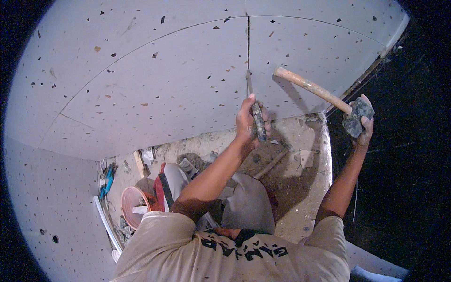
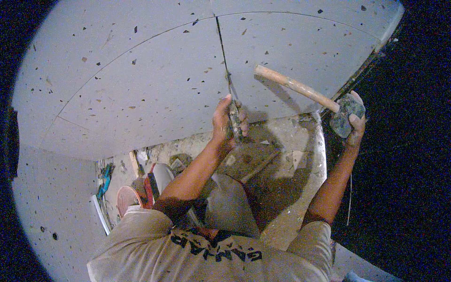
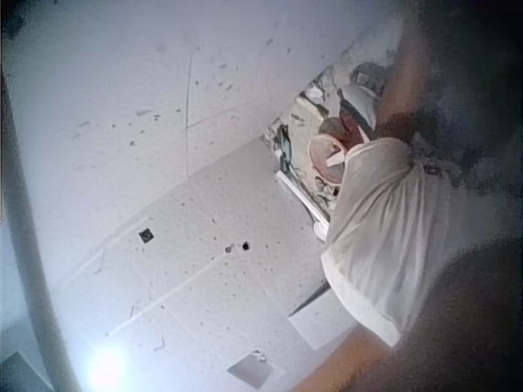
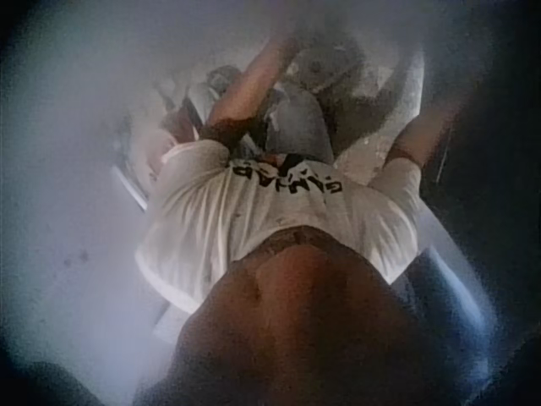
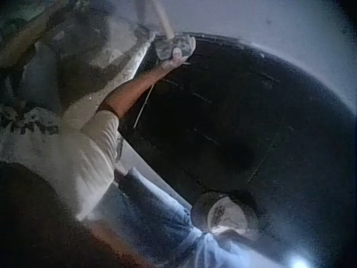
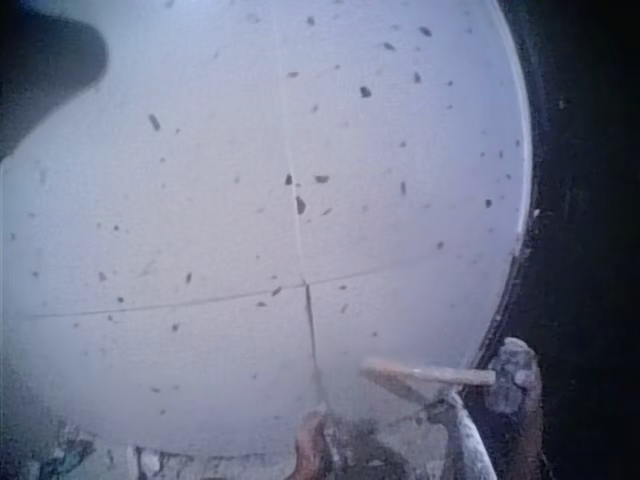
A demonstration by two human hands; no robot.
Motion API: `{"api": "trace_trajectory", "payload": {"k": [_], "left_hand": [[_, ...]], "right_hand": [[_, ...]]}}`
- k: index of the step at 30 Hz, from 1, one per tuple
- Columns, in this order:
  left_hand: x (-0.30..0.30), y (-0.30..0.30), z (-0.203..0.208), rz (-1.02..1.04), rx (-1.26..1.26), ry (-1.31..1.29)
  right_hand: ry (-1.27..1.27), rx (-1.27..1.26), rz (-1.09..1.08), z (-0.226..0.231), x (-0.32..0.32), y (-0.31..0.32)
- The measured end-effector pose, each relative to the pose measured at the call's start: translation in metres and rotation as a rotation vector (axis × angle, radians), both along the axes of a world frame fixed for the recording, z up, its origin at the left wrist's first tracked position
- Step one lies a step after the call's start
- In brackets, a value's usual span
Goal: The person installs terrazzo-style wall tiles, using a hammer and chisel to adjust tile edges and a cloth to wipe the surface. They also use a metal ruler to measure and align tiles along the wall.
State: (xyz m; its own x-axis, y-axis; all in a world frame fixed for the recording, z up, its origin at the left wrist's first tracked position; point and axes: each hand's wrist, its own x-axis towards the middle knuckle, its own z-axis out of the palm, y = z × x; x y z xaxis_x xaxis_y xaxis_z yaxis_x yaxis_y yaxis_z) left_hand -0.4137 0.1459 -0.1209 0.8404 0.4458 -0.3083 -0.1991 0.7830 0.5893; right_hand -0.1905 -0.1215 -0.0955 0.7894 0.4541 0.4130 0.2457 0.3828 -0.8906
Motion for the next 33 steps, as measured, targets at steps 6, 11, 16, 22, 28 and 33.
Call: {"api": "trace_trajectory", "payload": {"k": [6,11,16,22,28,33], "left_hand": [[-0.001,0.003,0.001,0.016,0.013,0.078],[-0.018,0.015,0.001,0.012,0.109,0.160],[-0.012,0.005,0.015,0.045,0.081,0.256],[-0.021,0.018,0.001,-0.041,0.045,0.037],[-0.020,0.025,-0.005,-0.039,-0.002,0.042],[-0.023,0.024,0.013,-0.090,0.078,0.139]], "right_hand": [[0.021,0.006,0.099,0.001,0.010,0.014],[-0.011,-0.051,0.101,-0.001,0.008,0.044],[0.015,-0.070,0.101,0.012,0.016,0.040],[-0.104,-0.235,0.115,0.025,0.016,0.044],[-0.113,-0.253,0.133,0.024,0.006,0.058],[0.055,-0.082,0.107,-0.016,0.012,0.022]]}}
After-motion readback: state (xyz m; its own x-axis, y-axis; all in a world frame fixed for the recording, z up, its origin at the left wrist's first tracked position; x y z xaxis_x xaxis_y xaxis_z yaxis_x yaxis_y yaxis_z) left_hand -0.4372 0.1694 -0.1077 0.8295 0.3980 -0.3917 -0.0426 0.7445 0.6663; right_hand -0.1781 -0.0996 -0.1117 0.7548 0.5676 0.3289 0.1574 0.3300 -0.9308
